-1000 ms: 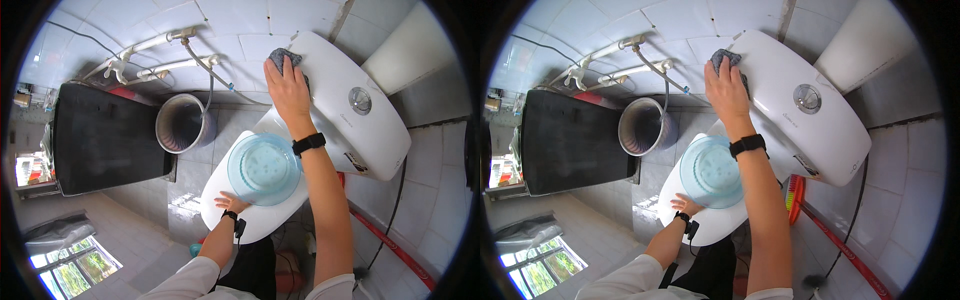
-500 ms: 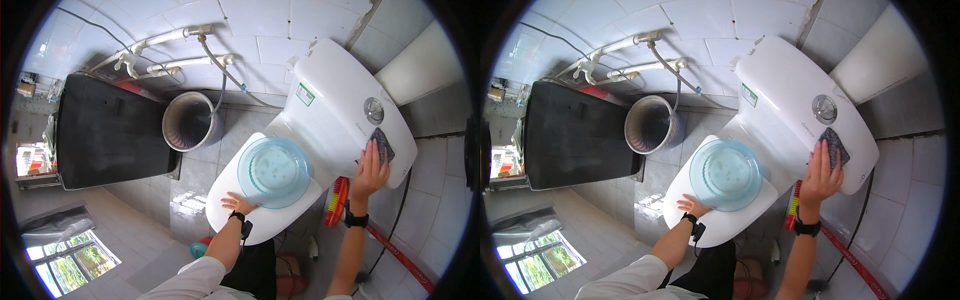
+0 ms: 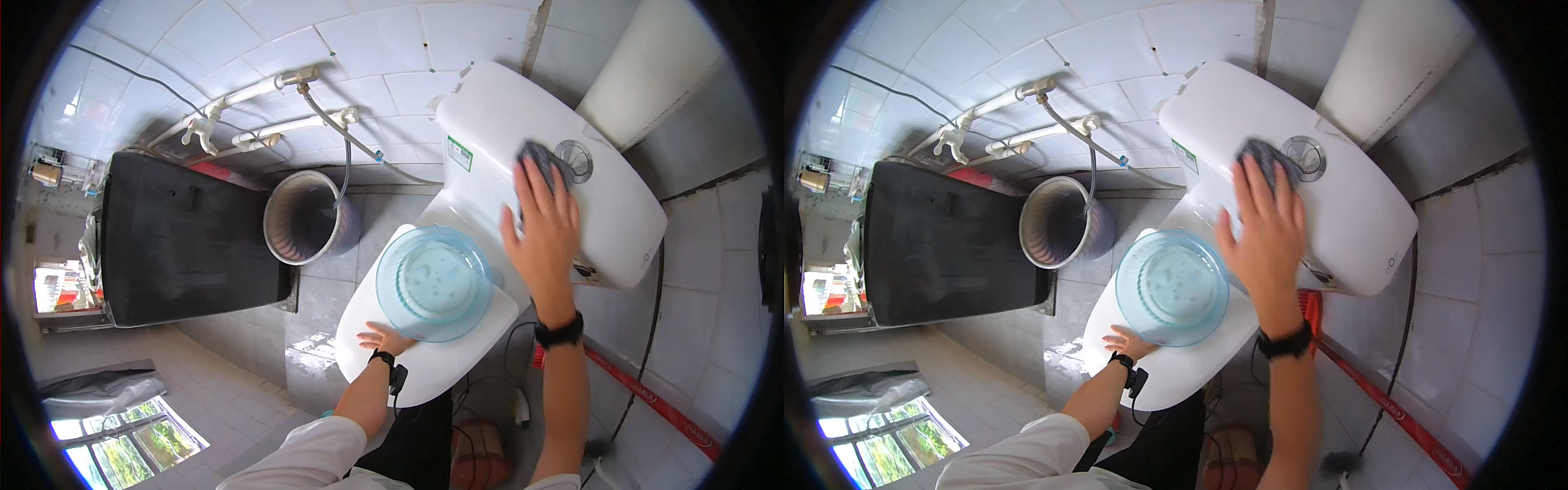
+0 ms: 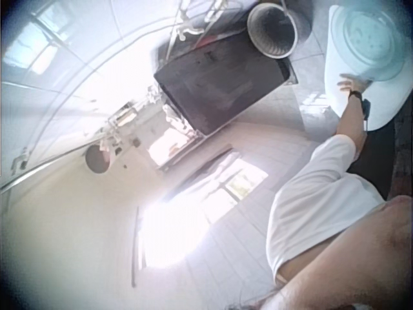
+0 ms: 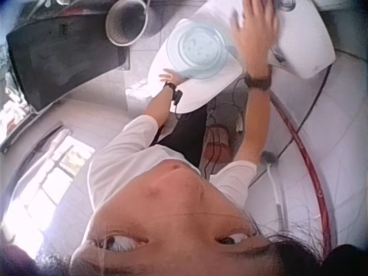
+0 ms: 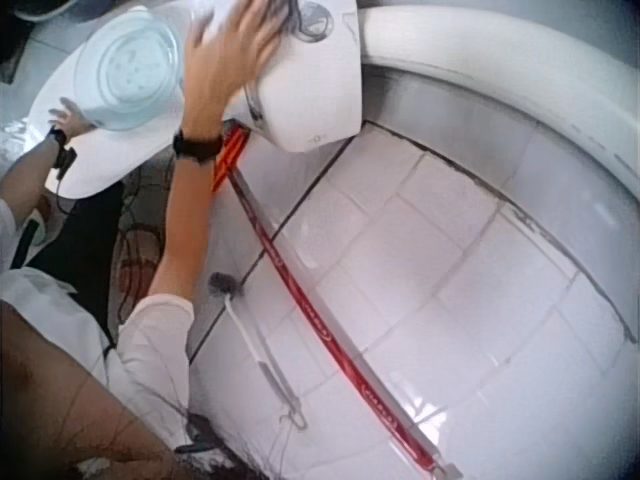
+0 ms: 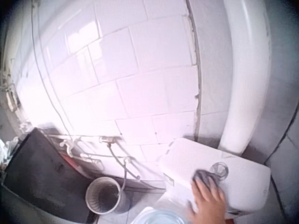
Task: The person is cleaning the toilet tank and seat using a sponge and water from a bowl.
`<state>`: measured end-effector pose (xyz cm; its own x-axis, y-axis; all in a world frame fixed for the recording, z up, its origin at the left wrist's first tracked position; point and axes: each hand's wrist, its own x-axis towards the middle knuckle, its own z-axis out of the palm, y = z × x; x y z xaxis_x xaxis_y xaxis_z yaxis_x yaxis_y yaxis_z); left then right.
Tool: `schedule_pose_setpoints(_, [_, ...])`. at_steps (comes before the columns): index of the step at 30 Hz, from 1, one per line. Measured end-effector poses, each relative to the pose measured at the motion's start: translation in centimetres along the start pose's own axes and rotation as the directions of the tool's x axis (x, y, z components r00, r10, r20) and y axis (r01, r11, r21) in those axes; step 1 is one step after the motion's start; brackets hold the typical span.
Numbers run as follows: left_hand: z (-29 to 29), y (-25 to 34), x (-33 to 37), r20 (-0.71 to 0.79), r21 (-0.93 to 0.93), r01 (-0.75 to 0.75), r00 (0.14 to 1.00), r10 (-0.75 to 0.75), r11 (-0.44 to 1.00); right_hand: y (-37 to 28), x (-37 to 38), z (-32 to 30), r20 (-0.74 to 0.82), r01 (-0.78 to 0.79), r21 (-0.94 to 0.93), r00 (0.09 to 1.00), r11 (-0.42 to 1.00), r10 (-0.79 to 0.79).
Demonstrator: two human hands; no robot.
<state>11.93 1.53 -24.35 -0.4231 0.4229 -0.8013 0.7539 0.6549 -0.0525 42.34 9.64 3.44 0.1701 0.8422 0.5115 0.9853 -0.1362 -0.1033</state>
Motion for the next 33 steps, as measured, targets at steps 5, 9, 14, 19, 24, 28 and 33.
schedule_pose_setpoints(5, [-2.2,-1.5,0.2,-0.054,-0.092,0.000,0.999,-0.005,0.996,2.1,-5.2,-3.9,0.300,-0.096,0.042,0.951,0.995,0.079])
schedule_pose_setpoints(9, [0.0,-3.4,2.3,-0.239,-0.132,-0.101,0.969,0.067,0.986,2.2,-4.1,-4.5,0.320,-0.116,0.038,0.942,0.992,0.098])
schedule_pose_setpoints(14, [-1.0,-0.2,-2.2,-0.026,-0.056,-0.003,1.000,0.001,0.998,3.8,-3.0,-1.1,0.171,-0.101,-0.108,0.978,0.989,0.119])
schedule_pose_setpoints(19, [-2.6,-0.8,-3.0,-0.081,-0.084,0.034,0.996,-0.041,0.996,0.7,-0.3,2.1,0.081,-0.005,-0.097,0.997,0.995,0.013])
schedule_pose_setpoints(24, [-2.8,-0.2,-3.3,-0.026,-0.071,0.039,0.999,-0.041,0.997,3.2,-3.6,0.9,0.051,-0.027,-0.162,0.998,0.986,0.035])
schedule_pose_setpoints(28, [-0.5,-1.3,-1.6,-0.153,-0.065,-0.063,0.987,0.053,0.996,6.8,-8.3,-1.8,-0.063,-0.086,-0.209,0.995,0.974,0.075])
schedule_pose_setpoints(33, [1.2,-2.2,1.5,-0.174,-0.077,-0.098,0.981,0.084,0.992,4.4,-6.6,0.3,-0.222,-0.092,-0.108,0.973,0.990,0.066])
